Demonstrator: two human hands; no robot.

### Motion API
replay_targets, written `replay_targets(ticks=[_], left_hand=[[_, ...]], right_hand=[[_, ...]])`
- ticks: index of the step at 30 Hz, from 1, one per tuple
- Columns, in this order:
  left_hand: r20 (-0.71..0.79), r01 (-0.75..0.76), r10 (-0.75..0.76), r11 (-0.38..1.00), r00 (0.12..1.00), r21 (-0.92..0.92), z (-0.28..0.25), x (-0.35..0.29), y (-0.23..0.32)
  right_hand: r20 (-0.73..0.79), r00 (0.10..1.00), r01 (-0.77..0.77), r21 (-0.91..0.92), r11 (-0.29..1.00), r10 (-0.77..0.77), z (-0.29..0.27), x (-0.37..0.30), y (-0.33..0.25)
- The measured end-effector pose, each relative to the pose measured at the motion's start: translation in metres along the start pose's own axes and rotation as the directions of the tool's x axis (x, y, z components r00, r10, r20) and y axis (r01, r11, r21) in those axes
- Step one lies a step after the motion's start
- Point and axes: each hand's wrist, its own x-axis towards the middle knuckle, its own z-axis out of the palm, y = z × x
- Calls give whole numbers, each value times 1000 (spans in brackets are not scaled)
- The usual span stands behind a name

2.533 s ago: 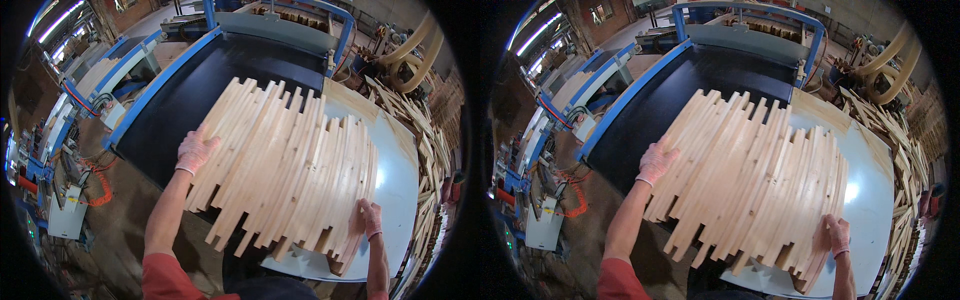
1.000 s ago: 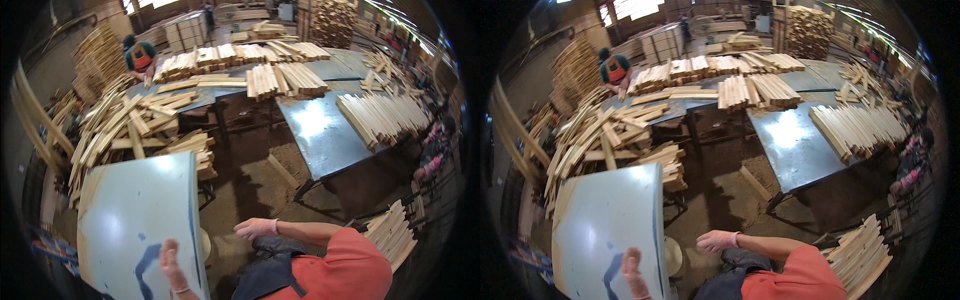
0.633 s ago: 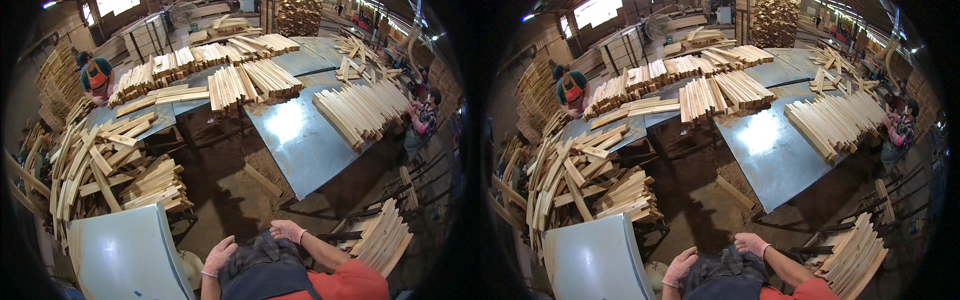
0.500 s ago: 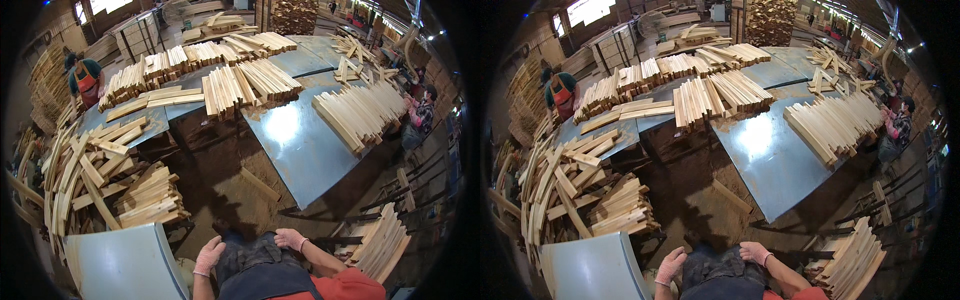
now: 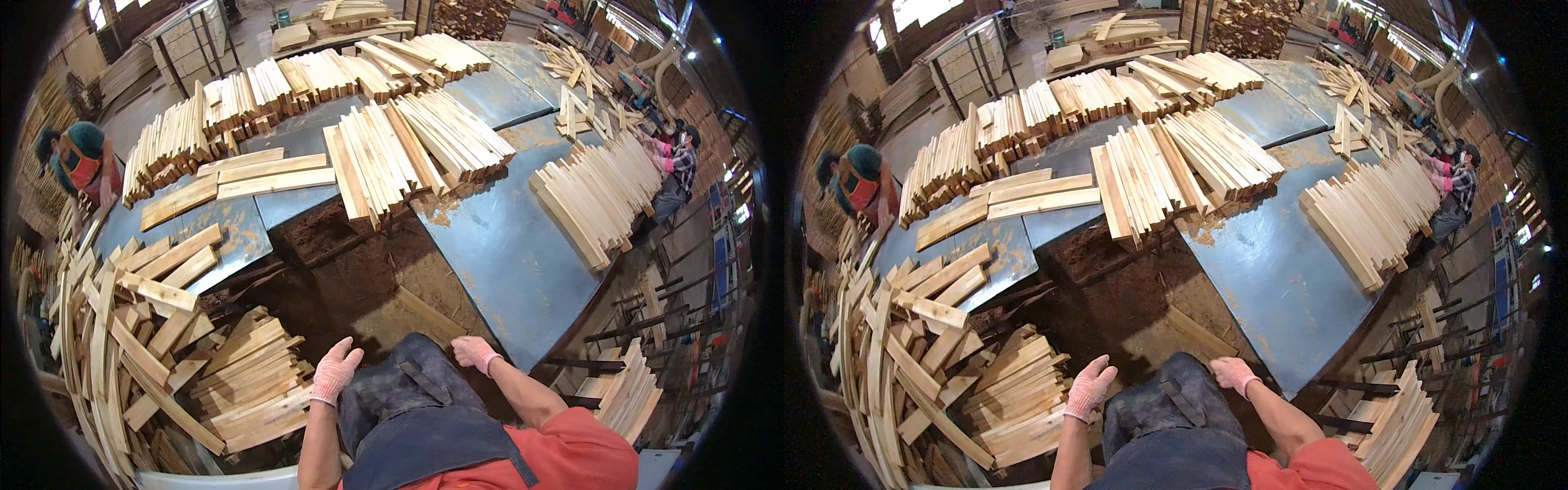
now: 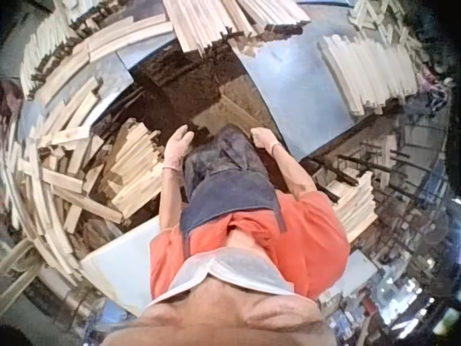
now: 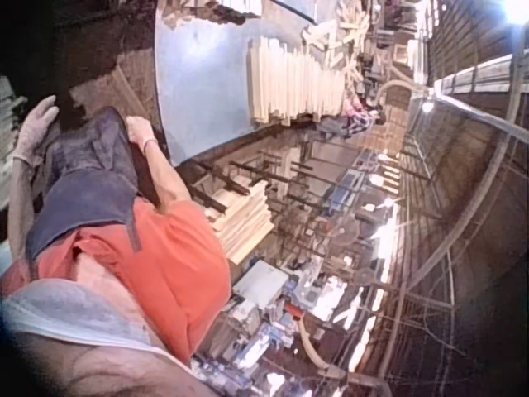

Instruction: The person picks up stacks of wooden planks from a metal table and places them onto a conveyor belt. The person repeats this process, moving multiple stacks of wood from the table to the conveyor belt throughout the video.

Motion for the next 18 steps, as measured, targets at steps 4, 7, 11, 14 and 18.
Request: replay_targets(ticks=[4, 7, 11, 14, 18], left_hand=[[124, 53, -44, 996, 991, -70, -12, 43, 12], [256, 106, -71, 986, 964, -128, -21, 78, 23], [223, 140, -134, 990, 966, -10, -72, 155, 50], [62, 93, -111, 966, 992, 239, -132, 219, 97], [-16, 93, -104, 796, 994, 598, -209, 340, 178]], right_hand=[[200, 978, 12, 201, 980, -53, 74, 74, -57], [141, 988, 74, -18, 997, -71, 141, 113, -114], [16, 990, 140, -89, 986, -139, 212, 160, -189], [-21, 989, 150, 146, 978, -149, 230, 197, -220], [-163, 982, 133, 237, 962, -96, 255, 199, -253]])
